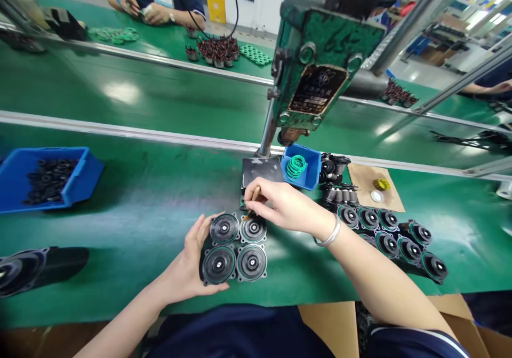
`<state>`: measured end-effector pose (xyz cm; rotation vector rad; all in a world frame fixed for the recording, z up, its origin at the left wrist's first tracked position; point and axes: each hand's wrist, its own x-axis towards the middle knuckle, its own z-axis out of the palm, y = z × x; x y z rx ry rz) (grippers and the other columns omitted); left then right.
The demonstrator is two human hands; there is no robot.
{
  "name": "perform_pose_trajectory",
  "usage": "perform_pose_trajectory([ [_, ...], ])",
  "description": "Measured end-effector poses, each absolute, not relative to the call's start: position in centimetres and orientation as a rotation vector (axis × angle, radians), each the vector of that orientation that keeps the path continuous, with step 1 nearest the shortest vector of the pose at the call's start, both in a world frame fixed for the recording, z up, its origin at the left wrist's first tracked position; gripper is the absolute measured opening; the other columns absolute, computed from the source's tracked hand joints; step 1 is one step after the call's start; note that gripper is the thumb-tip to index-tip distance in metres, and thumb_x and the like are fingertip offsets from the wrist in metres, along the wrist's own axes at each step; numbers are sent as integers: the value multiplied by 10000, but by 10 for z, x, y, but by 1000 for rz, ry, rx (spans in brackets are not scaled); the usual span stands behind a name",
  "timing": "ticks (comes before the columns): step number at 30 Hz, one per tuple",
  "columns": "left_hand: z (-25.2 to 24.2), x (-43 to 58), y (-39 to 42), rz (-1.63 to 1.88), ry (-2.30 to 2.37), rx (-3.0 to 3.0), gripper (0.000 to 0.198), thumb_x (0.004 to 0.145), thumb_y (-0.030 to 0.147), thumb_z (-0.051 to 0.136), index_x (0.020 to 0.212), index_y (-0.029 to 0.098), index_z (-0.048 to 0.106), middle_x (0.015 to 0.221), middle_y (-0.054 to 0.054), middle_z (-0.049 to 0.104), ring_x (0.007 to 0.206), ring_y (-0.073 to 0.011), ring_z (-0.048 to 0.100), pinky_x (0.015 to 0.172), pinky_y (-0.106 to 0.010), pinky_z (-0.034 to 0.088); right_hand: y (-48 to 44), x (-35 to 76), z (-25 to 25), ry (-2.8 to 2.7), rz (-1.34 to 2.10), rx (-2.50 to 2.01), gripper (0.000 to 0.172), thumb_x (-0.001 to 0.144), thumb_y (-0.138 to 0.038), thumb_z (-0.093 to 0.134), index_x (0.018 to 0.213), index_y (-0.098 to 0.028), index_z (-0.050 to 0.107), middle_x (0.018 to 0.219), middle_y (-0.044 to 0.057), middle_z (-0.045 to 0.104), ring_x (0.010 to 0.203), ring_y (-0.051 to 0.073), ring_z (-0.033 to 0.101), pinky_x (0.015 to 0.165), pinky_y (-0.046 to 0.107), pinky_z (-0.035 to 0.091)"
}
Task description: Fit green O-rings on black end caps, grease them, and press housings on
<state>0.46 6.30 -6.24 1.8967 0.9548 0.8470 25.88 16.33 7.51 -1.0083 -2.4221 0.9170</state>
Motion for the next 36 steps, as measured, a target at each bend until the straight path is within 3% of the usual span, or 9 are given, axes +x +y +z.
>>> perform_pose_trajectory([
  [6,-65,5,64,862,946,1897,1330,686,372,858,1530,232,-160,1589,-279,149,1482,-444,231,1136,-709,285,142,271,69,-2377,626,-1164,78,980,-251,515,1004,-177,513,764,-10,633,656,86,601,619,199,459],
  [11,-65,4,65,873,932,1912,1327,690,372,856,1529,222,-161,1579,-285,162,1481,-438,238,1144,-698,281,115,277,64,-2311,587,-1206,111,976,-247,536,1057,-189,486,769,-15,663,655,79,644,622,181,495],
  [18,-65,5,64,834,968,1953,1332,697,410,846,1527,225,-179,1594,-285,128,1486,-447,214,1143,-689,300,89,265,50,-2135,596,-1191,169,918,-287,646,886,-197,506,762,-16,673,607,65,672,534,150,505],
  [28,-67,4,61,840,974,1978,1356,683,463,845,1525,241,-195,1595,-259,124,1479,-466,214,1141,-676,324,90,229,36,-2123,192,-1017,197,892,-220,678,919,-202,484,731,-7,682,700,105,705,622,181,570],
  [36,-63,6,64,871,949,1984,1380,653,426,875,1528,239,-175,1588,-262,150,1469,-446,261,1147,-652,340,91,229,40,-2167,234,-975,193,886,-169,670,910,-212,483,783,-3,686,727,100,699,623,178,557],
])
